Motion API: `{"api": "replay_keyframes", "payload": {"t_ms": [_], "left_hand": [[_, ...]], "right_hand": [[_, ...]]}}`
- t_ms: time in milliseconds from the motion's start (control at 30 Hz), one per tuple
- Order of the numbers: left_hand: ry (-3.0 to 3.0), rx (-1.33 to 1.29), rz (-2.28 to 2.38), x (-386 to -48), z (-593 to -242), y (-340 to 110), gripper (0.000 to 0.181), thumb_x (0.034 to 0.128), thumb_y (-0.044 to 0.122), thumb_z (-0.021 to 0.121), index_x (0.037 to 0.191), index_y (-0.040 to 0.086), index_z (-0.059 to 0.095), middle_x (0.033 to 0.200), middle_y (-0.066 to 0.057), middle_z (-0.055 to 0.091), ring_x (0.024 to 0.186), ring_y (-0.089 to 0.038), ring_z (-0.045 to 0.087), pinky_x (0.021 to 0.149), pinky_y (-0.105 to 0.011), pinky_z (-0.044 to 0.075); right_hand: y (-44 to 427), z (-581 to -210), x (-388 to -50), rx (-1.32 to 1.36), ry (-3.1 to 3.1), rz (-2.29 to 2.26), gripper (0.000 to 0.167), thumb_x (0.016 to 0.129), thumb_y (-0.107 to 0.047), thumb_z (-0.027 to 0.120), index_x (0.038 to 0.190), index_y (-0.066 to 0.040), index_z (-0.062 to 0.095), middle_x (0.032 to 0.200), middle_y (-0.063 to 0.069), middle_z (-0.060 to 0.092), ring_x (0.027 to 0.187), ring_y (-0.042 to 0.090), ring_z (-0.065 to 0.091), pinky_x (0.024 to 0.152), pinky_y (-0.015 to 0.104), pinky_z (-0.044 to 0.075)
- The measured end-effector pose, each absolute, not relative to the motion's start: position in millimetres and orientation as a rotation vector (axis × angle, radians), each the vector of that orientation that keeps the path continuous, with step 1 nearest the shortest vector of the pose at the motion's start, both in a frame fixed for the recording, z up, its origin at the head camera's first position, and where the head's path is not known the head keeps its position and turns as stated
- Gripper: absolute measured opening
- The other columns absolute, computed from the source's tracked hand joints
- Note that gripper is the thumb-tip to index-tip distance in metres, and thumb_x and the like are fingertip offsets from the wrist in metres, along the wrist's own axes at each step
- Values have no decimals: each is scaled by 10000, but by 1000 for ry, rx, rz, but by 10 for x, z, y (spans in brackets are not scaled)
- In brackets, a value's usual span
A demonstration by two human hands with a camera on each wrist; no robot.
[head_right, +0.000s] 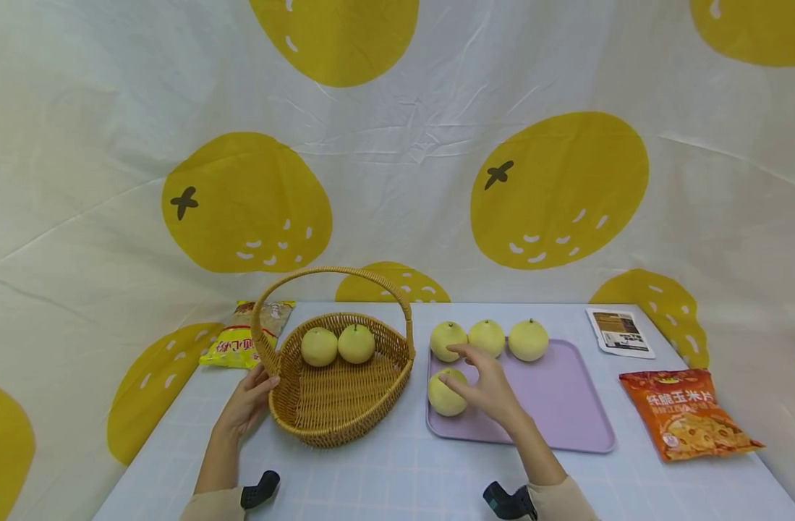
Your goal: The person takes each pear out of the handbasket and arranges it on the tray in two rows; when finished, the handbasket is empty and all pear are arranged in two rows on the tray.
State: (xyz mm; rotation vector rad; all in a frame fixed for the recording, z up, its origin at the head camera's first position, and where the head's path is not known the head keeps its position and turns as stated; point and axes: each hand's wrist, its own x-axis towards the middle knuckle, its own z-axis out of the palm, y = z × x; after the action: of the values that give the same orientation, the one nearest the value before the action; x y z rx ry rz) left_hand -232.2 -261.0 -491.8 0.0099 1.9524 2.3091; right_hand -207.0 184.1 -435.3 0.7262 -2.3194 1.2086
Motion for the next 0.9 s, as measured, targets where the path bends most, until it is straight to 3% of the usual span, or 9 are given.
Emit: {"api": "replay_keyframes", "payload": {"t_ms": [133, 300, 467, 700, 900], "left_hand": [[1942, 31, 2312, -2322, -4915, -2608, 697, 926, 43, 545, 1500, 27, 150, 1538, -224, 128, 1314, -312, 325, 889, -224, 462], [1941, 13, 2303, -2324, -4907, -2606, 708, 928, 50, 545, 1505, 37, 135, 1546, -218, 107, 1346, -357, 262, 889, -213, 455], [1942, -19, 2303, -2329, -4910, -2611, 704, 925, 55, 553, 1504, 45, 151, 1545, -212, 119, 1332, -339, 291, 886, -217, 459], [1956, -34, 2301, -2328, -4912, -2602, 697, 928, 56, 548, 1507, 65, 160, 1547, -194, 133, 1325, -319, 306, 875, -204, 459], [1948, -11, 2303, -2317, -4911, -2604, 690, 937, 45, 533, 1510, 72, 150, 1551, -195, 116, 1339, -337, 279, 881, -207, 454]], "right_hand": [[1666, -4248, -2058, 812, -2212, 1289, 435, 723, 5, 777, 1129, 7, 620, 1079, 116, 643, 968, 289, 600, 825, 366, 525], [1428, -4086, -2023, 901, -2246, 1401, 423, 742, 51, 744, 1136, 59, 592, 1073, 174, 629, 923, 191, 607, 769, 417, 538], [1191, -4016, -2076, 1002, -2254, 1458, 432, 747, 83, 721, 1143, 140, 557, 1064, 265, 604, 884, 289, 607, 735, 496, 526], [941, -4118, -2301, 1020, -2346, 1473, 491, 802, -57, 733, 1230, 81, 537, 1185, 223, 591, 994, 346, 609, 832, 397, 522], [709, -4100, -2402, 1073, -2376, 1495, 559, 822, -120, 721, 1289, 76, 486, 1274, 251, 531, 1091, 413, 558, 880, 458, 488]]}}
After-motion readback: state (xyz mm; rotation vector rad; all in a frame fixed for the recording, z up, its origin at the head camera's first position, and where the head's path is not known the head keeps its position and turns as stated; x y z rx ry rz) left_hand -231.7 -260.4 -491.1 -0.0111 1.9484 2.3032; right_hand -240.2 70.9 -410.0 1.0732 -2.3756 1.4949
